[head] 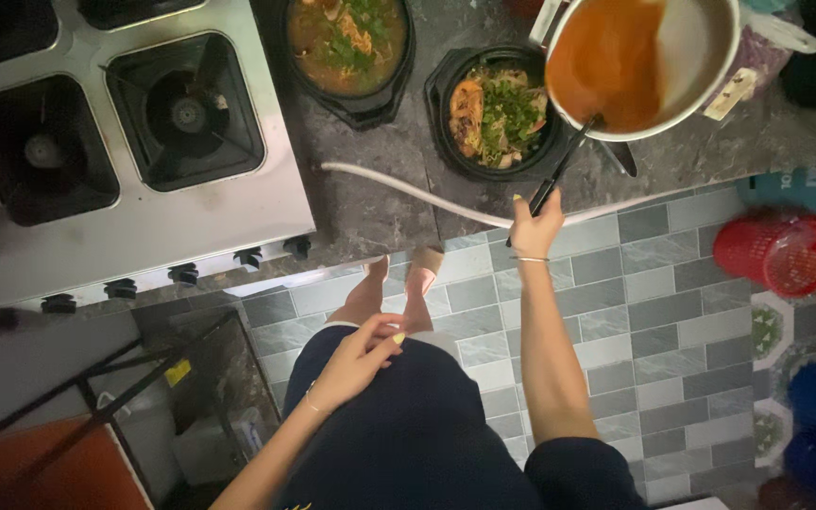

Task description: The person prepares bowls of noodle soup by cutting greens into bowls using scissors, pouring broth from a pot into the bowls, and carrying a bowl to set it on a wooden table.

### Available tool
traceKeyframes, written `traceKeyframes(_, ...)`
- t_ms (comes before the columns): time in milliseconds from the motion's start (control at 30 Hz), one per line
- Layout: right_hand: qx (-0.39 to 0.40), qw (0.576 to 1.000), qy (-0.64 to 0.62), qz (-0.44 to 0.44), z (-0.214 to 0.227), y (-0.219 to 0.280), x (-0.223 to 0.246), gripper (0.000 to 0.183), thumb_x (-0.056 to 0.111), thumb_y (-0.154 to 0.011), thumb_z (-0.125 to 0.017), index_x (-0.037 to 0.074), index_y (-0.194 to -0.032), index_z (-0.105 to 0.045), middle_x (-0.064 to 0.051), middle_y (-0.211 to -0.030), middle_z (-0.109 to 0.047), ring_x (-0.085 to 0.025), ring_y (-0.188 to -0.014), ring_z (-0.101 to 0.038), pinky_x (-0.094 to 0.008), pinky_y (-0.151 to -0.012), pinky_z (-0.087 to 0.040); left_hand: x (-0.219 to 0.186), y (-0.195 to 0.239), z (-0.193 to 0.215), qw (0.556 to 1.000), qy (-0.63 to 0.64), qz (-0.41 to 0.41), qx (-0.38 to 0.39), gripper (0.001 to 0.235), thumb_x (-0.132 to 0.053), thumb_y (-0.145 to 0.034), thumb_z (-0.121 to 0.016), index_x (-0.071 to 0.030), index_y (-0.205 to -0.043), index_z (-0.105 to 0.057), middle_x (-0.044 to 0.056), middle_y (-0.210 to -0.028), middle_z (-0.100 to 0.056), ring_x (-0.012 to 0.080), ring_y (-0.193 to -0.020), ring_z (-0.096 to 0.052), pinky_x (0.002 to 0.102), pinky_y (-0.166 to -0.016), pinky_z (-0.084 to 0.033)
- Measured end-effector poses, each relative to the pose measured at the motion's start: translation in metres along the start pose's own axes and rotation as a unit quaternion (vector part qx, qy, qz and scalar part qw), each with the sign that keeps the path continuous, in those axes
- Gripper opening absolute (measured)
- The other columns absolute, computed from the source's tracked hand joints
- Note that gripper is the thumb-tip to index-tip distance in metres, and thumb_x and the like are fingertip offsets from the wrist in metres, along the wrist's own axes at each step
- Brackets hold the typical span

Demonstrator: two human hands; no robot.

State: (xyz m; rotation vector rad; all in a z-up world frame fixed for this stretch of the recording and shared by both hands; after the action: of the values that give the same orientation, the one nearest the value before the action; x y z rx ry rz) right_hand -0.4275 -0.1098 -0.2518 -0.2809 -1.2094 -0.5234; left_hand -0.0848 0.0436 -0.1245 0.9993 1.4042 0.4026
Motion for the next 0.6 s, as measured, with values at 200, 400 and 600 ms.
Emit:
traceKeyframes(200,0.015,0.998,0.059,0.002,0.003,-0.006,-0.001,0.028,0.003,-0.086,-0.075,-0.002,-0.11,-0.061,-0.007,-0.081,-0.063,-0.014,-0.072,-0.056,-0.03,-0.067,-0.049,-0.007,-0.003,0.004,1.0,-0.016,0.014,-0.006,0.039,-0.025,-0.096,-0.061,-0.016,-0.133,-0.061,0.004,-0.117,-0.071,0.0132,-0.098,-0.071,0.029,-0.079,-0.059)
traceKeyframes(400,0.026,0.994,0.048,0.09,0.005,-0.007,0.008,0.03,0.002,-0.086,-0.072,-0.005,-0.112,-0.06,-0.012,-0.094,-0.073,-0.016,-0.085,-0.067,-0.031,-0.078,-0.054,-0.012,-0.009,0.006,0.999,-0.04,0.018,-0.016,0.038,-0.027,-0.096,-0.062,-0.017,-0.133,-0.062,0.002,-0.116,-0.071,0.0123,-0.098,-0.072,0.029,-0.079,-0.06)
traceKeyframes(600,0.035,0.995,0.067,0.063,0.01,-0.006,0.001,0.028,0.004,-0.087,-0.074,-0.004,-0.109,-0.059,-0.012,-0.09,-0.074,-0.014,-0.08,-0.067,-0.03,-0.074,-0.054,-0.013,-0.016,0.022,0.999,0.011,-0.007,-0.047,0.037,-0.024,-0.096,-0.061,-0.016,-0.132,-0.063,0.004,-0.115,-0.07,0.0131,-0.096,-0.07,0.029,-0.079,-0.058)
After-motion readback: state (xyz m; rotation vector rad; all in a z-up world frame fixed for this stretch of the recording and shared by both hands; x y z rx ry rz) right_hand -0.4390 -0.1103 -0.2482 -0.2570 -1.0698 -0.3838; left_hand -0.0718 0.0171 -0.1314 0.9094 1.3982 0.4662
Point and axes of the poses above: each hand's wrist, its own y-axis away from the middle knuckle, its own z-axis out of the back of the hand, x = y × z, the point moved 9 cm from there along -y, towards the middle knuckle
